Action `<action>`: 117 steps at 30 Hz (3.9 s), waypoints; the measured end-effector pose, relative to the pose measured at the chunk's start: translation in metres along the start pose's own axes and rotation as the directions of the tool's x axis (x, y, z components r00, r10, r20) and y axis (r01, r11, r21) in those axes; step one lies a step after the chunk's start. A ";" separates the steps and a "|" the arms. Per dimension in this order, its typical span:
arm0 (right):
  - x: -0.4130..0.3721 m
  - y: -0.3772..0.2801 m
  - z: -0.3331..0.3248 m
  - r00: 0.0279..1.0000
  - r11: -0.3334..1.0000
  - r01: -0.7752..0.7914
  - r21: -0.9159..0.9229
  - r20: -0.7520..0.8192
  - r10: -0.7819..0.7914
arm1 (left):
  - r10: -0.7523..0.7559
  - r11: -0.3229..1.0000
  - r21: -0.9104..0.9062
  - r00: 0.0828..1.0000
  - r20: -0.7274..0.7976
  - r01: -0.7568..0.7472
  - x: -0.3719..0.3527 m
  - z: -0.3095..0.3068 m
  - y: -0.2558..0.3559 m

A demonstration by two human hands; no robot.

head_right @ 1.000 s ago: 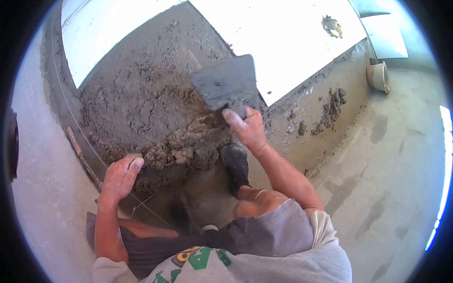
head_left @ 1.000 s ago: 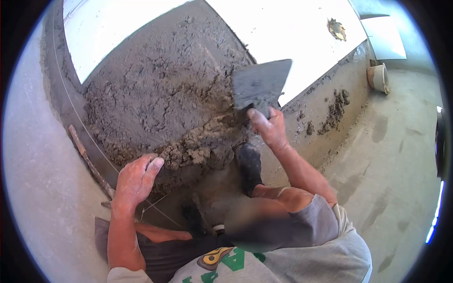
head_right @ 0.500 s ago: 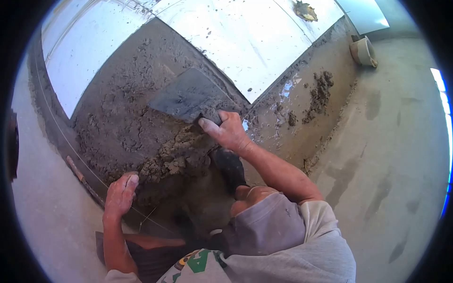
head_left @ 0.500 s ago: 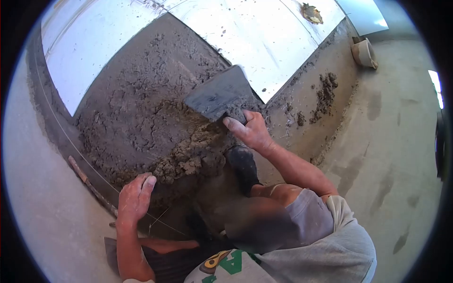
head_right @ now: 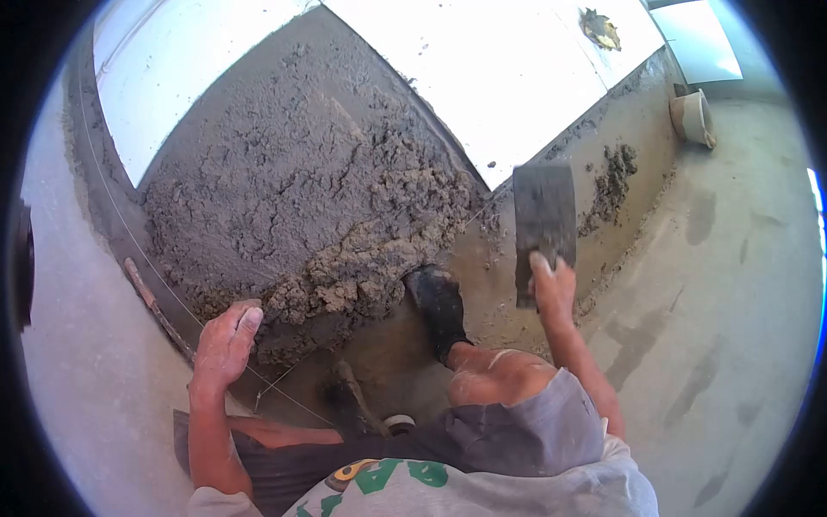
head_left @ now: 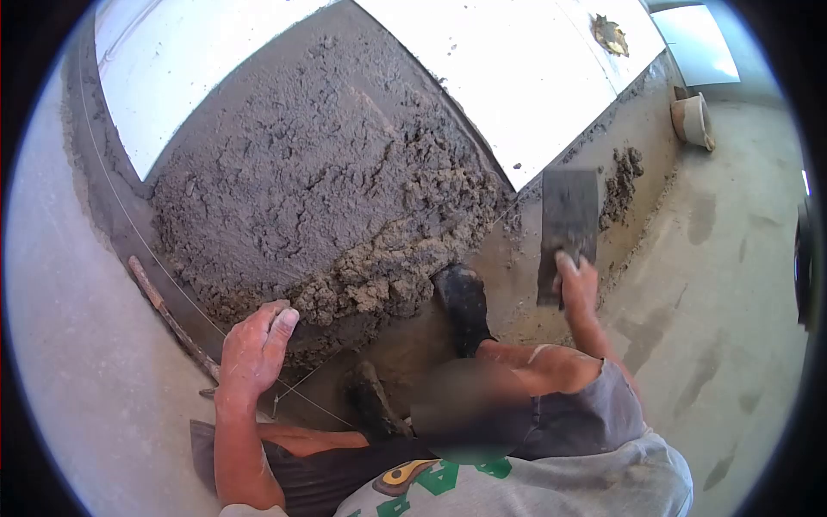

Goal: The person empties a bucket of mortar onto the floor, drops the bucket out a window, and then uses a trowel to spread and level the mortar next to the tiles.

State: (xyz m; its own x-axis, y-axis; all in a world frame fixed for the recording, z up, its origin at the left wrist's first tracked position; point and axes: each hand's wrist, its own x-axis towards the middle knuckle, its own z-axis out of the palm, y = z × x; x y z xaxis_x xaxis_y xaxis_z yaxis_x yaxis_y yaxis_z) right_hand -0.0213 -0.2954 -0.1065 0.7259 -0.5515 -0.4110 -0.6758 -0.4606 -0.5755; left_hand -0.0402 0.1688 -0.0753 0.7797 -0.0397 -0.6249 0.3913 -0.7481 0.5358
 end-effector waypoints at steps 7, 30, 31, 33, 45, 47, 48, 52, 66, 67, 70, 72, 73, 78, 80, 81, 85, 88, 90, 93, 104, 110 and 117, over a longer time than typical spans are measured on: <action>-0.016 0.061 0.001 0.964 0.340 0.240 -0.909 0.264 0.024 | -0.068 0.998 -0.011 0.997 0.041 0.068 0.006 0.001 -0.004; 0.005 -0.076 0.140 0.486 0.087 0.845 -0.527 0.693 -0.533 | 0.056 0.997 0.040 0.996 0.069 -0.059 -0.008 0.003 -0.001; 0.005 -0.075 0.140 0.502 0.099 0.837 -0.538 0.685 -0.527 | 0.055 0.997 0.045 0.996 0.073 -0.058 -0.008 0.002 0.000; 0.004 -0.077 0.139 0.506 0.099 0.839 -0.535 0.699 -0.506 | 0.054 0.997 0.050 0.996 0.072 -0.058 -0.009 0.001 -0.001; 0.005 -0.100 0.141 0.577 0.111 0.814 -0.570 0.774 -0.261 | -0.077 0.997 0.030 0.986 0.145 0.074 -0.005 -0.009 0.012; 0.011 -0.097 0.140 0.558 0.043 0.827 -0.561 0.808 -0.192 | -0.002 1.000 0.024 0.999 0.046 0.001 -0.006 0.002 0.007; 0.008 -0.104 0.139 0.557 0.037 0.829 -0.558 0.819 -0.140 | 0.063 0.998 0.013 0.998 -0.004 -0.063 -0.007 0.006 0.001; 0.010 -0.109 0.136 0.519 0.004 0.851 -0.525 0.841 -0.152 | 0.029 0.998 0.051 0.999 0.019 -0.030 -0.007 0.002 0.003; 0.017 -0.106 0.120 0.428 -0.052 0.894 -0.444 0.884 -0.188 | 0.055 0.998 0.019 0.998 0.001 -0.055 -0.006 0.000 0.005; 0.016 -0.107 0.121 0.430 -0.080 0.890 -0.448 0.886 -0.176 | 0.055 0.998 0.018 0.998 0.003 -0.055 -0.005 0.000 0.005; 0.017 -0.107 0.124 0.446 -0.095 0.886 -0.454 0.890 -0.100 | 0.038 0.999 0.005 0.999 0.024 -0.038 -0.005 -0.001 0.005; 0.020 -0.106 0.126 0.442 -0.090 0.888 -0.451 0.891 -0.101 | 0.034 0.999 0.007 0.999 0.026 -0.034 -0.004 0.000 0.005; 0.021 -0.105 0.127 0.436 -0.085 0.892 -0.445 0.894 -0.105 | 0.036 0.999 0.009 0.999 0.028 -0.036 -0.003 0.002 0.003; 0.023 -0.094 0.116 0.367 -0.070 0.916 -0.394 0.897 -0.247 | 0.115 0.993 0.005 0.991 -0.067 -0.115 -0.004 0.005 -0.002; 0.025 -0.093 0.114 0.354 -0.064 0.921 -0.384 0.894 -0.276 | 0.103 0.995 0.009 0.993 -0.055 -0.103 -0.005 0.006 -0.001; 0.025 -0.095 0.116 0.383 -0.057 0.912 -0.406 0.894 -0.231 | 0.090 0.996 0.019 0.995 -0.043 -0.090 -0.005 0.005 0.000; 0.021 -0.114 0.128 0.446 -0.078 0.892 -0.444 0.895 0.006 | 0.093 0.995 0.025 0.995 -0.039 -0.093 -0.004 0.007 -0.001; 0.022 -0.120 0.127 0.414 -0.122 0.904 -0.410 0.910 0.006 | 0.077 0.996 0.044 0.996 -0.035 -0.075 -0.004 0.005 -0.001; 0.028 -0.111 0.120 0.391 -0.114 0.911 -0.396 0.918 -0.064 | 0.086 0.996 0.035 0.995 -0.053 -0.084 -0.005 0.005 -0.001; 0.030 -0.104 0.109 0.360 -0.091 0.921 -0.378 0.918 -0.169 | 0.095 0.995 0.022 0.994 -0.051 -0.094 -0.005 0.004 0.000; 0.028 -0.107 0.118 0.454 -0.018 0.891 -0.455 0.891 -0.024 | 0.088 0.996 0.018 0.994 -0.057 -0.087 -0.004 0.004 -0.001; 0.031 -0.106 0.115 0.359 -0.010 0.931 -0.364 0.922 -0.146 | 0.075 0.997 0.027 0.997 -0.035 -0.074 -0.005 0.005 0.000; 0.023 -0.106 0.137 0.444 -0.091 0.893 -0.441 0.896 0.003 | 0.065 0.997 0.041 0.997 -0.034 -0.063 -0.004 0.006 -0.002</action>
State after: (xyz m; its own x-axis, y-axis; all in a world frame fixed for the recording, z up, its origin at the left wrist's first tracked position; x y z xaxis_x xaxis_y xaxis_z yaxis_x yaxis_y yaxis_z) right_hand 0.0849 -0.1638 -0.1521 0.4345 0.3772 -0.8179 0.6531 -0.7572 -0.0023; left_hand -0.0471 0.1662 -0.0775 0.8196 -0.0656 -0.5691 0.3208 -0.7705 0.5508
